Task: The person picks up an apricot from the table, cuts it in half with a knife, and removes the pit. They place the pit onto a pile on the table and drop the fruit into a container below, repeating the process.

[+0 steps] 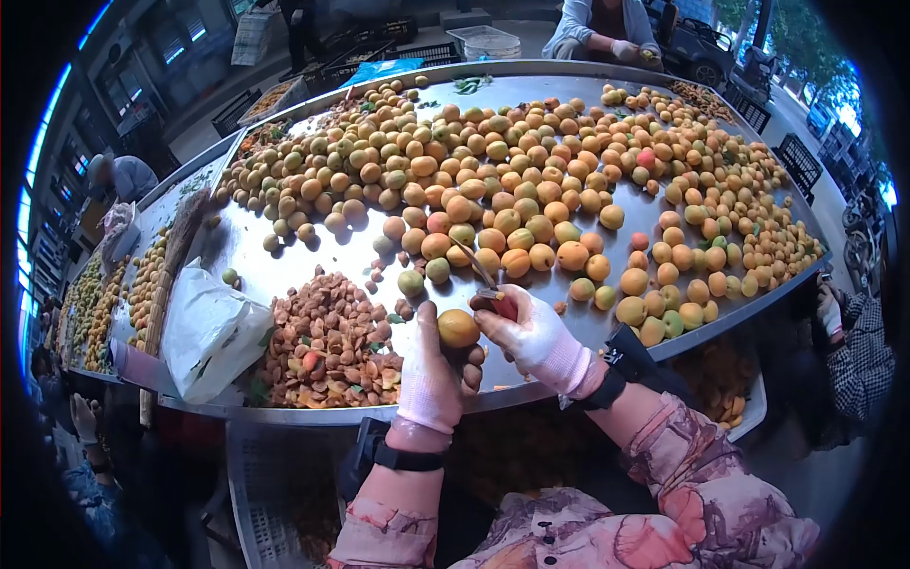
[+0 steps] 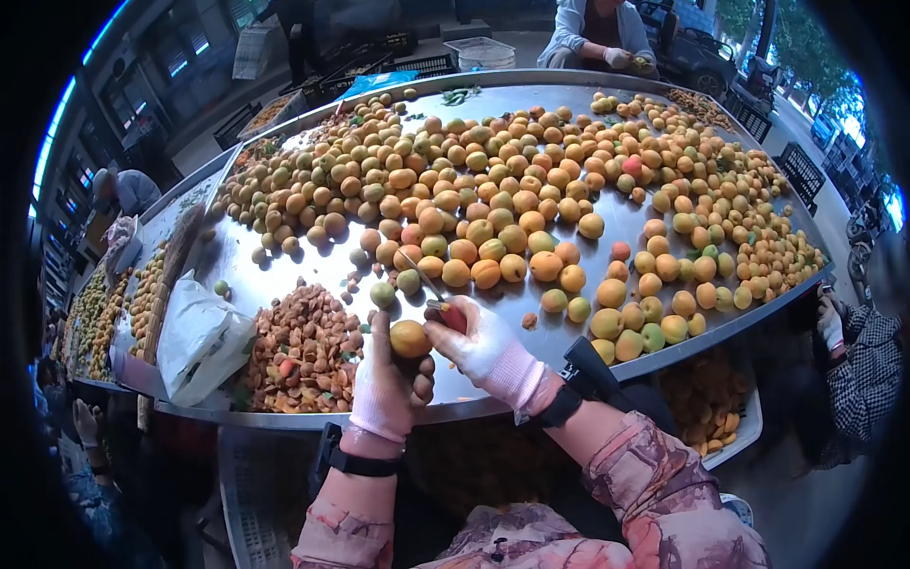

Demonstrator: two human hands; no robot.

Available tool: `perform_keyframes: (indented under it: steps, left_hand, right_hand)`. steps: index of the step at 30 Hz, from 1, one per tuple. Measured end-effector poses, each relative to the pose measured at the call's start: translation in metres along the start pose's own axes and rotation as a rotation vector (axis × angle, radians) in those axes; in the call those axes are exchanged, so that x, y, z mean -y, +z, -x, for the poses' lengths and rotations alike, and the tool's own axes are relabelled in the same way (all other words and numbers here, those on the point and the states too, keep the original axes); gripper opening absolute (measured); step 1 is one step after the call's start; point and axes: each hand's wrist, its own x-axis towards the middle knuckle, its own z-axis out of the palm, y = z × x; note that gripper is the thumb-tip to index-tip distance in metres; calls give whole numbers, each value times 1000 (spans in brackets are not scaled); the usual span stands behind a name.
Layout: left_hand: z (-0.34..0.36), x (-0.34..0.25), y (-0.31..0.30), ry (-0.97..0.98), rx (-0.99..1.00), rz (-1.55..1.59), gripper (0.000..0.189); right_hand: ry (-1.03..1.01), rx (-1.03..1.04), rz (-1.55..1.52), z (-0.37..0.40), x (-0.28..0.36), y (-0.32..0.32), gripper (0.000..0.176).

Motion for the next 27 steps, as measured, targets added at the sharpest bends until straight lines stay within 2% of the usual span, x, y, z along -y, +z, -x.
perform_keyframes:
  steps: [2,3,6,9,11,12,13,16,17,20,21,24,27]
  left_hand:
    - [-1,-1,5,-14,-20,-21,63]
    - [-2,0,8,-22,-29,-34,64]
    - [-11,8,11,90,-53,-166,72]
    - [-15,13,16,147,30,-108,63]
    - [-15,18,19,386,73,-334,46]
    - [-16,20,13,605,155,-626,30]
    - [-17,23,8,860,187,-883,21]
    - [-28,23,3,829,164,-982,26]
    - [-35,35,-5,901,148,-864,25]
    - [-22,14,20,118,180,377,34]
    - [-23,15,22,133,108,331,51]
    - [-26,19,13,106,167,337,52]
    - [-28,22,9,83,168,315,60]
  right_hand:
    - [1,73,-122,2,-5,0,40]
    - [1,77,-82,2,-9,-2,45]
    - [66,107,-53,-1,-13,-10,45]
    - [-68,23,-42,-4,-20,-13,38]
    - [-12,24,-98,-3,-12,-22,38]
    - [16,23,-126,-1,-8,-26,38]
    - [-86,11,-26,-3,-15,-29,38]
    - [-133,89,46,1,-14,-38,36]
    - [-243,48,47,1,-21,-37,34]
    - [-225,34,116,13,-6,-45,31]
    - [-178,56,138,15,-3,-48,32]
    - [-100,105,52,20,-7,-46,30]
    - [-132,115,131,24,2,-44,30]
